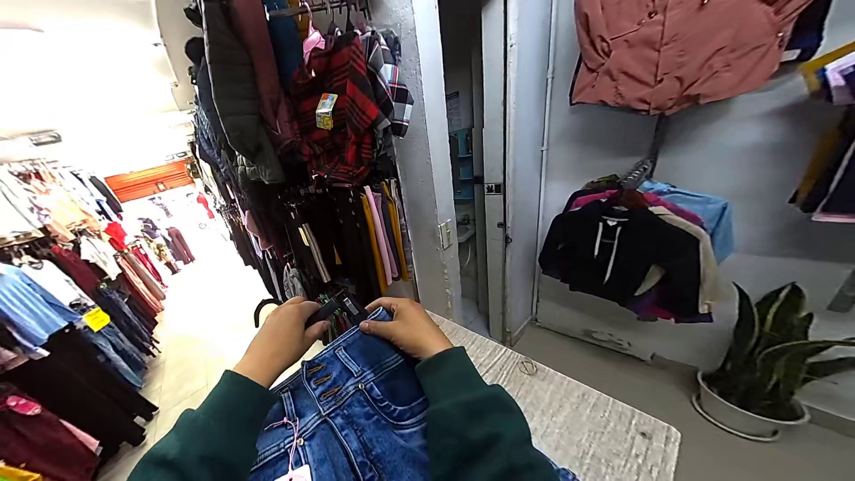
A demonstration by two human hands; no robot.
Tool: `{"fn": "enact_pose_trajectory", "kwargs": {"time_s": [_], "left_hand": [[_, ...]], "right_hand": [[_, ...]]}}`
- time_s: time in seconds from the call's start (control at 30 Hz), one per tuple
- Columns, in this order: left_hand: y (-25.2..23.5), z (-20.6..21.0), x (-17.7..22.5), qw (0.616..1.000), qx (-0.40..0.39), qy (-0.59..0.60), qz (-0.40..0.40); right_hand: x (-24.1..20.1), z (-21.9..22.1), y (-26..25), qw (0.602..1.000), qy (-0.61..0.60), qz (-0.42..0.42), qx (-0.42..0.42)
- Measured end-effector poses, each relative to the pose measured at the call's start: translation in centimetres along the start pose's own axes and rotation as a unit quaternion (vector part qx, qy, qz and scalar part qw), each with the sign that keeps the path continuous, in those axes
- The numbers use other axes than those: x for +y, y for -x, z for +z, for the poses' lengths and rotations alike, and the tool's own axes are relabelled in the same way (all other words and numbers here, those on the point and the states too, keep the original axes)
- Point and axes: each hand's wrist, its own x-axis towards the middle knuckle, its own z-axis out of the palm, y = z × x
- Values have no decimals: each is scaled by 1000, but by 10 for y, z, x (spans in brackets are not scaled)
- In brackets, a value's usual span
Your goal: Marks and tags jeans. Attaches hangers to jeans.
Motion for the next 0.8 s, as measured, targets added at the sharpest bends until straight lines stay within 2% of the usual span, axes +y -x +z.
{"fn": "enact_pose_trajectory", "kwargs": {"time_s": [0.07, 0.23, 0.37, 0.43, 0.53, 0.8], "left_hand": [[-2, -10, 2, 1000, -10, 10, 20], [-30, -24, 34, 996, 54, 11, 69], [-54, -23, 66, 996, -13, -87, -6], [-56, -21, 75, 991, -14, -134, -24], [-56, -17, 71, 991, 15, -131, -20], [-53, -13, 72, 990, 23, -130, -40]], "right_hand": [[-3, -1, 3, 1000, -4, -13, 0], [-8, -6, 6, 999, -19, -41, -13], [-7, -7, 6, 998, -19, -46, -25], [-5, -7, 7, 998, -39, -33, -42], [-5, -11, 8, 997, -27, -13, -75], [-12, -19, 11, 997, 46, -50, -42]]}}
